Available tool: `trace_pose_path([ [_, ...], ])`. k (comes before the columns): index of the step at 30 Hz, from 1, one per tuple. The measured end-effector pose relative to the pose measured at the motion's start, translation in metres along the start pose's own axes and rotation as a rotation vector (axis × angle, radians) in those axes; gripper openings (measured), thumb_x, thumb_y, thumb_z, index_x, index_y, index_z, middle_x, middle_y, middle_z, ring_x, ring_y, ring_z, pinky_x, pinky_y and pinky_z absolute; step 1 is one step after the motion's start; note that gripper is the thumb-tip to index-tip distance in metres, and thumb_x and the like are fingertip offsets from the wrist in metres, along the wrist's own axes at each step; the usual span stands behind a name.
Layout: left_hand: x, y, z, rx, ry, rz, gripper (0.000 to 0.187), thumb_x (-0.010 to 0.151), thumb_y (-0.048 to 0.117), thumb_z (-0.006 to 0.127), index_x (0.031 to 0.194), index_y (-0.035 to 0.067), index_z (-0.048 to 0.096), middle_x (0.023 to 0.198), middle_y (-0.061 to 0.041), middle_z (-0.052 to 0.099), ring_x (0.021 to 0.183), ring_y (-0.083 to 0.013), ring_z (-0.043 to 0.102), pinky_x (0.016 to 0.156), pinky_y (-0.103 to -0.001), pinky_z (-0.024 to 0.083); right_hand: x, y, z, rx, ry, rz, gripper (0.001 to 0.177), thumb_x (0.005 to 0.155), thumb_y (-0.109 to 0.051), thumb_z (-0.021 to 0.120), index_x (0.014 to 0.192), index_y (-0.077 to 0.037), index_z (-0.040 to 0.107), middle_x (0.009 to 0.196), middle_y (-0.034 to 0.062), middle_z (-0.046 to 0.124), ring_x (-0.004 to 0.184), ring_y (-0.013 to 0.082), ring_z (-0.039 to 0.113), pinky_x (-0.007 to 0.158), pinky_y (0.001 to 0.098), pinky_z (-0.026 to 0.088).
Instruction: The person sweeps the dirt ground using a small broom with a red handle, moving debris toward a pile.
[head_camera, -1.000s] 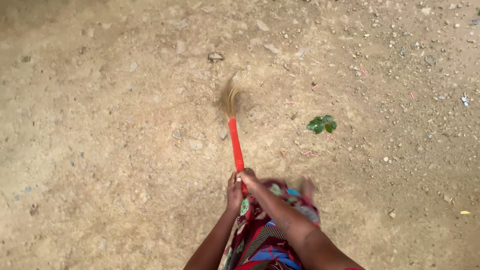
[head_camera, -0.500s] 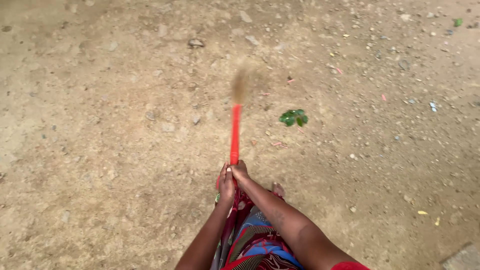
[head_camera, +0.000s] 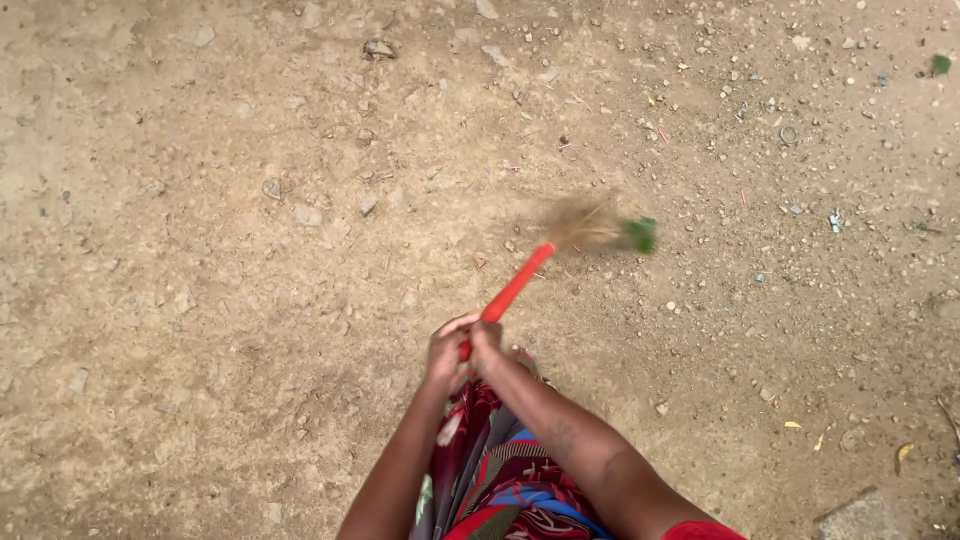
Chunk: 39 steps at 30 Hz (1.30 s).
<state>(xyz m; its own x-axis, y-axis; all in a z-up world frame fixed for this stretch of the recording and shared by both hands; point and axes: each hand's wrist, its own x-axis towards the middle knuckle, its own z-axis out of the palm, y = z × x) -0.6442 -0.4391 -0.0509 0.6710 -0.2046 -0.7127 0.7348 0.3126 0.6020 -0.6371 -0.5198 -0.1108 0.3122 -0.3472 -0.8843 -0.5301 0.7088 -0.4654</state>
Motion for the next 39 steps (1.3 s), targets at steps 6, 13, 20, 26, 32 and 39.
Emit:
trace_pose_path([
  [6, -0.071, 0.006, -0.019, 0.043, 0.211, 0.036, 0.055, 0.086, -0.008, 0.051, 0.135, 0.011, 0.063, 0.115, -0.006, 0.074, 0.098, -0.0166, 0.068, 0.086, -0.033, 0.059, -0.009, 0.039, -0.013, -0.191, -0.397, 0.019, 0.004, 0.082, 0.002, 0.065, 0.084, 0.005, 0.068, 0.076, 0.0136, 0.068, 0.065, 0.0228, 0.066, 0.054, 0.0356, 0.053],
  [13, -0.025, -0.111, -0.013, 0.151, 0.140, 0.128, 0.053, 0.095, 0.000, 0.044, 0.147, 0.012, 0.051, 0.126, -0.004, 0.065, 0.111, -0.0169, 0.064, 0.089, -0.029, 0.055, 0.005, 0.040, -0.076, -0.364, -0.300, 0.185, 0.007, 0.082, -0.010, 0.066, 0.085, -0.004, 0.068, 0.078, 0.0109, 0.066, 0.064, 0.0226, 0.063, 0.050, 0.0388, 0.050],
  [20, -0.054, -0.135, -0.049, 0.248, 0.012, 0.169, 0.045, 0.098, 0.003, 0.049, 0.142, 0.002, 0.059, 0.131, -0.013, 0.068, 0.115, -0.0198, 0.064, 0.098, -0.030, 0.050, -0.034, 0.088, -0.102, -0.012, -0.094, -0.182, 0.014, 0.080, -0.001, 0.065, 0.089, 0.004, 0.057, 0.082, 0.0110, 0.063, 0.067, 0.0216, 0.063, 0.055, 0.0373, 0.053],
  [26, -0.167, -0.145, -0.116, 0.153, 0.216, 0.159, 0.051, 0.094, -0.002, 0.052, 0.144, 0.006, 0.056, 0.133, -0.012, 0.066, 0.114, -0.0192, 0.066, 0.095, -0.033, 0.055, -0.093, 0.169, -0.105, -0.435, -0.116, -0.326, 0.032, 0.073, -0.005, 0.069, 0.099, 0.004, 0.055, 0.086, 0.0145, 0.066, 0.072, 0.0247, 0.068, 0.060, 0.0395, 0.055],
  [32, -0.145, -0.192, -0.112, 0.140, 0.226, 0.286, 0.051, 0.096, -0.002, 0.050, 0.147, 0.006, 0.050, 0.134, -0.008, 0.064, 0.116, -0.0178, 0.064, 0.096, -0.032, 0.054, -0.063, 0.152, -0.114, -0.806, -0.494, -0.247, 0.027, 0.074, -0.010, 0.072, 0.095, 0.008, 0.071, 0.083, 0.0189, 0.073, 0.072, 0.0255, 0.073, 0.063, 0.0378, 0.058],
  [39, -0.133, -0.194, -0.093, 0.587, 0.229, 0.308, 0.045, 0.099, 0.005, 0.049, 0.143, 0.000, 0.059, 0.127, -0.014, 0.070, 0.115, -0.0207, 0.065, 0.100, -0.031, 0.049, -0.079, 0.169, -0.133, -0.299, -0.142, -0.166, 0.021, 0.080, -0.010, 0.070, 0.092, 0.007, 0.067, 0.085, 0.0175, 0.072, 0.071, 0.0254, 0.069, 0.060, 0.0438, 0.055],
])
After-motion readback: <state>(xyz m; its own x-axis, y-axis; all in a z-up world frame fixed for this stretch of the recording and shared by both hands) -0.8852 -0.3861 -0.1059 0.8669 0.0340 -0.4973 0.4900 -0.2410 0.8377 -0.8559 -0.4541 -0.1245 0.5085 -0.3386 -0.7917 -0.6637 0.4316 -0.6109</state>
